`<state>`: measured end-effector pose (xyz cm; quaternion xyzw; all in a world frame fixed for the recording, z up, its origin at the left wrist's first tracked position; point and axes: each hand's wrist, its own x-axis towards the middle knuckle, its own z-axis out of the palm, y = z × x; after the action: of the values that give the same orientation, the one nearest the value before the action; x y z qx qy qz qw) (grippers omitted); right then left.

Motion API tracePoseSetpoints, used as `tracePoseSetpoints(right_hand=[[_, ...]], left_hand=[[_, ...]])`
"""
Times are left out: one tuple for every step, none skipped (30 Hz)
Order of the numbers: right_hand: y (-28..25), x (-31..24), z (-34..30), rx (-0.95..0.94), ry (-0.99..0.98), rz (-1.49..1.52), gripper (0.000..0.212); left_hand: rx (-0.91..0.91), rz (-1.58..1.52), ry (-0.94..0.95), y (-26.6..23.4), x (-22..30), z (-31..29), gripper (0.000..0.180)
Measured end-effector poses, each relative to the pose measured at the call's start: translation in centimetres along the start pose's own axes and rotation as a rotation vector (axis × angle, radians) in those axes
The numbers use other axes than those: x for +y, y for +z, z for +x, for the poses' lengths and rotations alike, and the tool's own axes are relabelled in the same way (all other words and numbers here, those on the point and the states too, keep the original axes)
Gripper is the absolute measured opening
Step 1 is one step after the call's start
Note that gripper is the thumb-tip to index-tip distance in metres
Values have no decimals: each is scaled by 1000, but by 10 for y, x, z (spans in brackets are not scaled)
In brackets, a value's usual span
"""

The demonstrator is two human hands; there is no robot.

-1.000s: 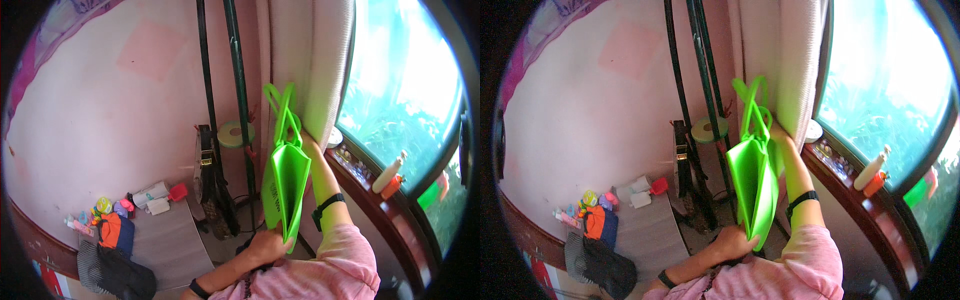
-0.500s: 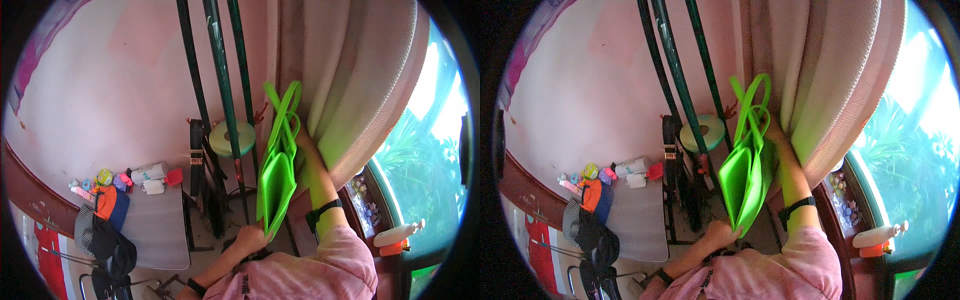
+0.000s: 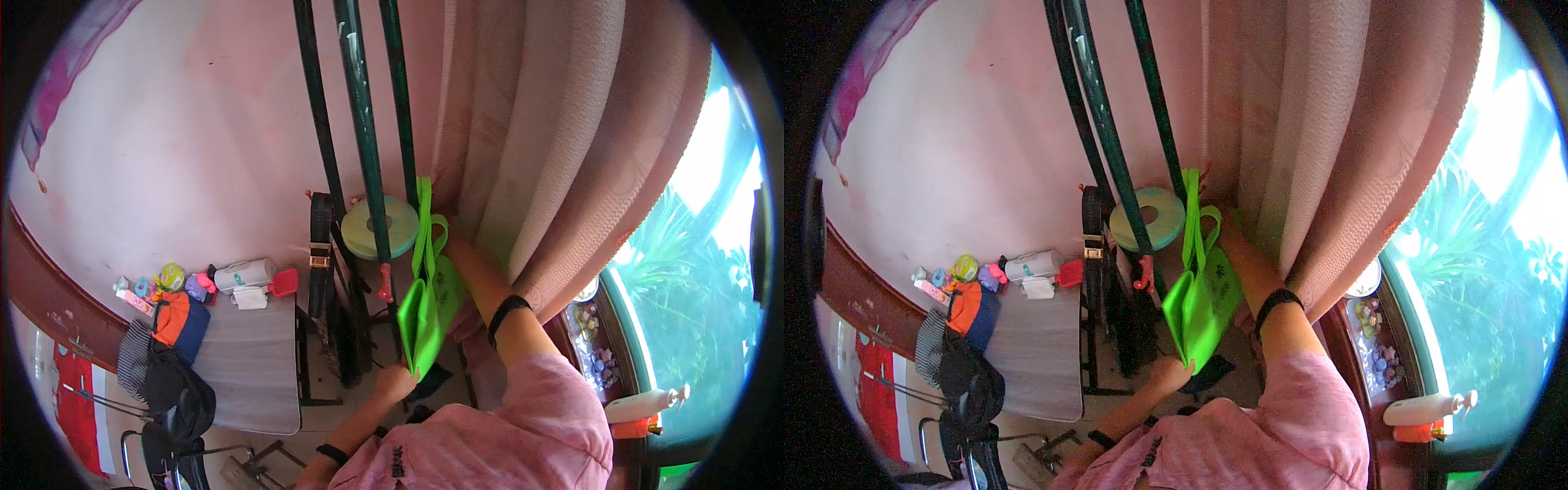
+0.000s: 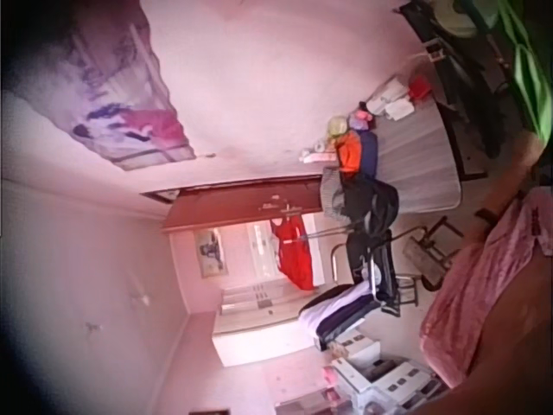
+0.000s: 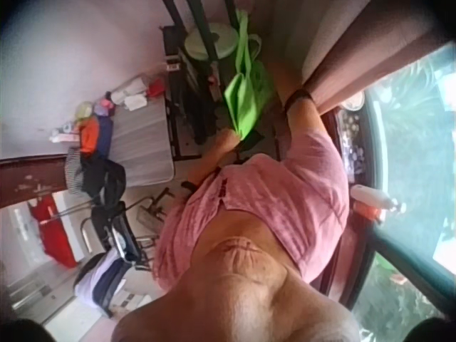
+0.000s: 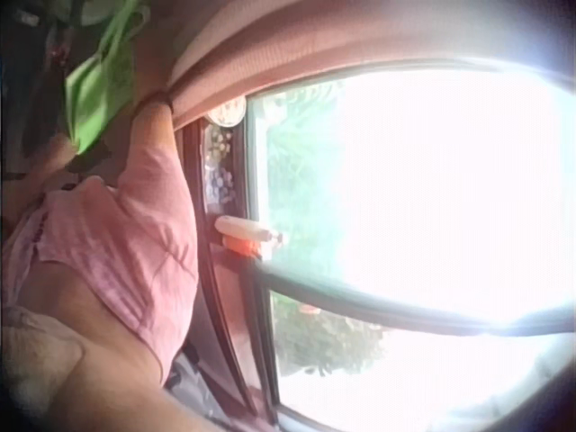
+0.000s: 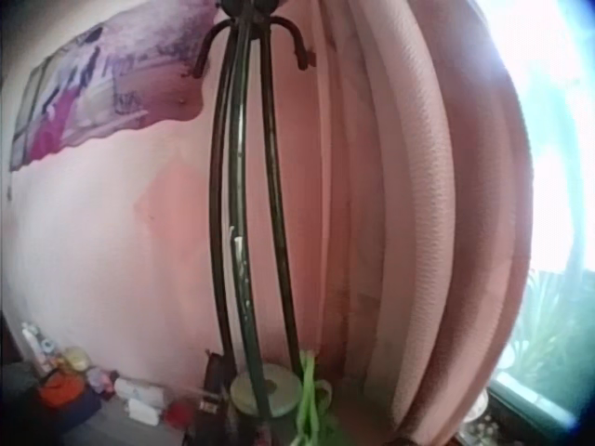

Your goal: The person wipes a floor lamp with a dark cloth, cleaning the globe and stand. Then they move a green tote bag and hang a black bag and a striped bag on the lamp's hooks.

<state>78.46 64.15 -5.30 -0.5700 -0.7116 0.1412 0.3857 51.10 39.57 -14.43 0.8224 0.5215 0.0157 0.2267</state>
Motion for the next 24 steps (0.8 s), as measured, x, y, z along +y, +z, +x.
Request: tracePoseSetpoints(right_hand=[[4,0,-4,51,12,12,34],[6,1,-9,91,26,19,34],[9,3,-12,124,38,30,34],[11,6,-18,146,54,39,34],[14,10,-23,167,66,50,34],[18,13,-28,184,78,54,34],[22,17,-34,198,91,61,34],[28,20,-41,208,108,63,34],[33,24,-48,212,124,70,34],[40,25,-55,212,143,71,34],[46,27,-64,209,163,74,34],[52,27,-74,200,182,77,34],[55,28,-83,194,198,75,34],[57,29,-92,195,212,74,34],[56,31,-95,200,226,75,34],[56,33,-94,192,246,97,34],[52,37,-91,180,272,137,34],[50,39,-80,151,305,192,34],[45,42,-68,110,349,266,34],[39,43,-53,55,408,363,34],[32,42,-38,-4,477,475,34],[22,39,-25,-42,546,588,35],[13,30,-21,-49,604,680,35],[-1,20,-24,-24,639,751,35]], left_hand=[[-5,-1,34,-2,-1,-1,40],[2,-2,55,-5,2,-2,40],[4,-16,84,-7,8,-6,40],[-168,119,253,-12,15,-9,47],[-194,89,245,-15,25,-14,51],[-219,62,237,-19,36,-22,55],[-267,30,217,-24,45,-31,59],[-377,-30,147,-31,49,-35,66],[-375,-28,155,-37,52,-40,74],[-422,-12,151,-42,53,-43,76],[-438,13,148,-45,55,-47,78],[-488,-82,134,-45,56,-50,81],[-472,-56,220,-42,58,-49,80],[-470,-14,309,-36,59,-48,79],[-460,2,328,-26,65,-44,73],[-381,-97,309,-13,71,-39,67],[-210,-104,332,1,76,-34,61],[-104,-82,342,14,79,-17,56],[-161,-86,344,26,78,3,53],[-60,-21,321,37,77,22,49],[-107,30,292,43,72,47,46],[-22,25,296,50,68,59,47],[65,19,301,55,65,71,47],[180,13,268,61,67,78,47]])
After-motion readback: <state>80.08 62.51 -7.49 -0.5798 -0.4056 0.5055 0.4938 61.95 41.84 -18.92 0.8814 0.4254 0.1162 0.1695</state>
